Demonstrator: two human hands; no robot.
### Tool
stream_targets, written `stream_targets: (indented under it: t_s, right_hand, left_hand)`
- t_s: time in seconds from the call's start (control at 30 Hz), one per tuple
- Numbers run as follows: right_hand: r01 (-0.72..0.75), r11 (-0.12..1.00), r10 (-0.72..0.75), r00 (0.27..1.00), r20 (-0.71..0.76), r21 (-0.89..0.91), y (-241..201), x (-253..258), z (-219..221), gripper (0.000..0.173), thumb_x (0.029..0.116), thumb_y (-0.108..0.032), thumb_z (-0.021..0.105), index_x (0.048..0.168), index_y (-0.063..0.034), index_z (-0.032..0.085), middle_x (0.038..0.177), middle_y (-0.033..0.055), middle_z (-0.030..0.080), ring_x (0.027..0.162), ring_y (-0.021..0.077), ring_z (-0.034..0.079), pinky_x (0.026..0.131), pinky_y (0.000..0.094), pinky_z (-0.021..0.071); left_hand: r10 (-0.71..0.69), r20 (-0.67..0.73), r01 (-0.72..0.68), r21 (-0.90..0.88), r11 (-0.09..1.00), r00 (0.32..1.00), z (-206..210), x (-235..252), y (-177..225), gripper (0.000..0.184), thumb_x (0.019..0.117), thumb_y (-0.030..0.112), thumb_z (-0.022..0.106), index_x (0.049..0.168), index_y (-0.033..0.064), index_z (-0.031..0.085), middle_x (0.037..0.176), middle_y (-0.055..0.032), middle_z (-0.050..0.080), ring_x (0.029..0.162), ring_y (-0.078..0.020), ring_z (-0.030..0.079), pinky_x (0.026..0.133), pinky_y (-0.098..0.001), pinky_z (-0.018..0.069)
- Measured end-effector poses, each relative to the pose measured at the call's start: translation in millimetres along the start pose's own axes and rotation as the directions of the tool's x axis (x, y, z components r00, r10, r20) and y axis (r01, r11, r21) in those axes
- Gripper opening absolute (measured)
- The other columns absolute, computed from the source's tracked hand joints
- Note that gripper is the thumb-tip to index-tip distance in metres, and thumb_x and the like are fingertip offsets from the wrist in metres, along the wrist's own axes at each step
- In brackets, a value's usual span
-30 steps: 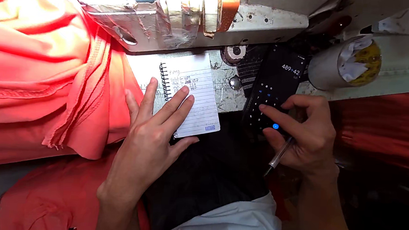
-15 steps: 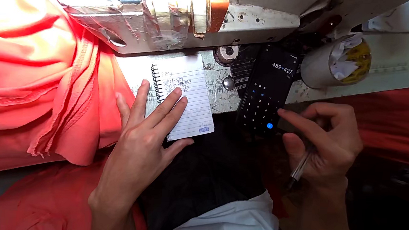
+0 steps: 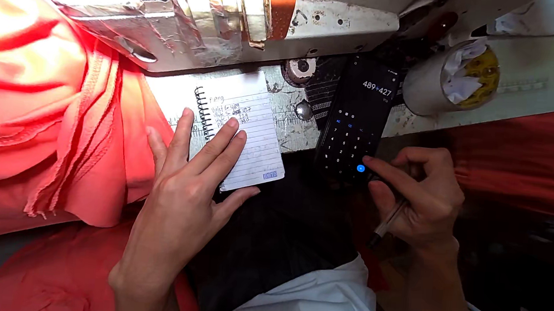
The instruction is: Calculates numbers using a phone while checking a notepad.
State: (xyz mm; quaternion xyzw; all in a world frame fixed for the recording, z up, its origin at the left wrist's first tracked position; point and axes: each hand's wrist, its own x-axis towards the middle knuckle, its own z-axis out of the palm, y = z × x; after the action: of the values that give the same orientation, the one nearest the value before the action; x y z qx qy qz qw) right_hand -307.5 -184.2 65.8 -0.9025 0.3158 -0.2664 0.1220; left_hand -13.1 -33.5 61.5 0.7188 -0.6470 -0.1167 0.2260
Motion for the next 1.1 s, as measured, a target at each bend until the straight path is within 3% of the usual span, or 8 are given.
stream_targets:
  t_s: [0.23,0.4,0.83,0.97,1.1]
  right_hand:
    - [0.009,1.000,-0.007,0.996,-0.090,0.026,-1,-1,-4,0.043,0.1064,-0.045,0.049,0.109,-0.0125,0.077,0.093,0.0092,0.053,0.085,0.0100,0.049,0.076,0.0197,0.0378]
    - [0.033,0.999,-0.032,0.997,-0.066,0.022,0,1,-3,0.045,0.1068,-0.047,0.047,0.111,-0.0117,0.075,0.091,0.0118,0.055,0.086,0.0135,0.050,0.076,0.0227,0.0383]
    - [0.035,0.999,-0.033,0.998,-0.062,0.020,6,-1,-1,0.049,0.1074,-0.049,0.044,0.109,-0.0100,0.074,0.088,0.0143,0.055,0.084,0.0155,0.050,0.075,0.0249,0.0377]
    - [0.023,0.999,-0.021,0.998,-0.060,0.042,0,2,3,0.045,0.1062,-0.048,0.049,0.110,-0.0107,0.074,0.095,0.0119,0.054,0.088,0.0127,0.050,0.079,0.0219,0.0396]
    - [0.045,0.998,-0.044,0.999,-0.028,0.036,-6,10,9,0.044,0.1053,-0.047,0.051,0.113,-0.0106,0.075,0.100,0.0127,0.052,0.090,0.0160,0.048,0.081,0.0257,0.0390]
  left_hand:
    - [-0.015,0.000,0.015,0.015,1.000,1.000,0,-1,2,0.068,0.0954,0.057,0.061,0.144,0.0097,0.061,0.156,-0.0059,0.051,0.153,-0.0436,0.028,0.114,-0.0812,0.0093]
    - [-0.035,-0.009,0.036,0.086,0.996,0.999,2,-2,8,0.064,0.0960,0.055,0.061,0.143,0.0113,0.062,0.156,-0.0060,0.051,0.151,-0.0418,0.032,0.115,-0.0799,0.0129]
    - [-0.004,0.014,0.004,0.018,1.000,1.000,-2,3,10,0.055,0.0938,0.045,0.068,0.137,0.0103,0.067,0.151,-0.0053,0.056,0.149,-0.0419,0.037,0.115,-0.0776,0.0174]
    - [-0.008,0.021,0.008,-0.018,1.000,1.000,-1,3,9,0.057,0.0950,0.046,0.066,0.139,0.0107,0.065,0.152,-0.0051,0.055,0.150,-0.0410,0.036,0.115,-0.0775,0.0187]
    - [-0.021,0.022,0.021,-0.022,1.000,1.000,-1,3,9,0.060,0.0945,0.047,0.066,0.141,0.0098,0.064,0.152,-0.0066,0.055,0.150,-0.0434,0.035,0.114,-0.0797,0.0179]
